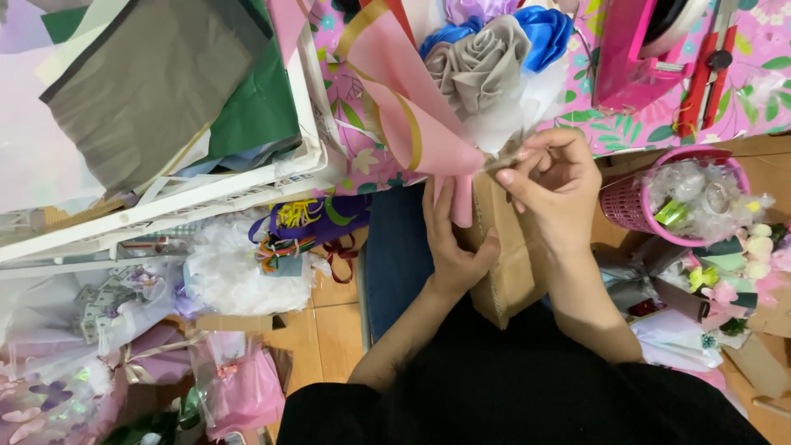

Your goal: Wrapping a bouquet of artificial flowers with decorative pink paper and securing it with tape.

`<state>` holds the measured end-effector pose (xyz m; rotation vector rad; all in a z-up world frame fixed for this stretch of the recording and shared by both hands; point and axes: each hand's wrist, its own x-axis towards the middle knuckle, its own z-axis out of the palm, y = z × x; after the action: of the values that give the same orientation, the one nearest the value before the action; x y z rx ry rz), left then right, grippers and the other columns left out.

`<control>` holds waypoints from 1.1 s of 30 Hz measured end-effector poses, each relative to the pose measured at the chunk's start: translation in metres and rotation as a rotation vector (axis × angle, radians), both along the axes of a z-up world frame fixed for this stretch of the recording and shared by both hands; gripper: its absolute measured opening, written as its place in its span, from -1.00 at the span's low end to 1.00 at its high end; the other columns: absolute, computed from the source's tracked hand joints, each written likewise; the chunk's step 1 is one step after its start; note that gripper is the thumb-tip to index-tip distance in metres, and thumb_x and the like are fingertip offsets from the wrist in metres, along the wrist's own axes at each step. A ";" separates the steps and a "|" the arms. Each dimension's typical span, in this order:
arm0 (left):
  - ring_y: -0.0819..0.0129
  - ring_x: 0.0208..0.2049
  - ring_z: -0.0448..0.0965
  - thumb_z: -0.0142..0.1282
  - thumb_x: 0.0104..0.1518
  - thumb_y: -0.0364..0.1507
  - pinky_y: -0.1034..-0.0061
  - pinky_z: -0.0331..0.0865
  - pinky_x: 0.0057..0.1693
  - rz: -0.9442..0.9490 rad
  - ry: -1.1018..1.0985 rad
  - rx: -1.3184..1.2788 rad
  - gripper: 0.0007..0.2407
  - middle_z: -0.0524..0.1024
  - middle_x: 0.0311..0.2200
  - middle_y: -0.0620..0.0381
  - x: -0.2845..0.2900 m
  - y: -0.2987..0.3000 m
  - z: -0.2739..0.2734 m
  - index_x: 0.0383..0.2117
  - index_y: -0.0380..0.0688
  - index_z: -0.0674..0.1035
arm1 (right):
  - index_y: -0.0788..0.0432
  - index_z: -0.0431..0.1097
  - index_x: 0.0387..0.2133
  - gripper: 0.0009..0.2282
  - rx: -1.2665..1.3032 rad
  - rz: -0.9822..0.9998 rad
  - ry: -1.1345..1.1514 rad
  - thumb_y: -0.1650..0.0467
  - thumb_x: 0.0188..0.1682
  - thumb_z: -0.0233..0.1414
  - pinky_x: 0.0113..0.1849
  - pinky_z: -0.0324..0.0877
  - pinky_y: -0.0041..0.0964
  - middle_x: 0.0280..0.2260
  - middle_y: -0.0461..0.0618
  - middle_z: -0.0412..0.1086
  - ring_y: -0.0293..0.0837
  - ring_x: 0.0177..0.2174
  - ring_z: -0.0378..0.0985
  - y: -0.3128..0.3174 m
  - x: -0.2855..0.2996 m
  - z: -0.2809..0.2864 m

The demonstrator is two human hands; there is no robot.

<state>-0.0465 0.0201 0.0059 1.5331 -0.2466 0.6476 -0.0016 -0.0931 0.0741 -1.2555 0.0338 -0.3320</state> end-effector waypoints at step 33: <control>0.13 0.46 -0.03 0.26 -0.05 -0.52 0.22 -0.14 0.50 -0.203 0.063 -0.287 -0.23 -0.02 0.43 -0.08 0.003 -0.009 -0.008 0.38 -0.27 0.12 | 0.34 0.48 -0.32 -0.82 -0.260 -0.304 0.032 0.61 -0.04 0.37 -0.66 0.16 -0.57 -0.47 0.07 0.44 -0.36 -0.67 0.21 -0.018 -0.001 -0.007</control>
<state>-0.0438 0.0107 -0.0017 1.2320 -0.2471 0.4515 -0.0031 -0.1112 0.0668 -1.5159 0.2164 -0.5927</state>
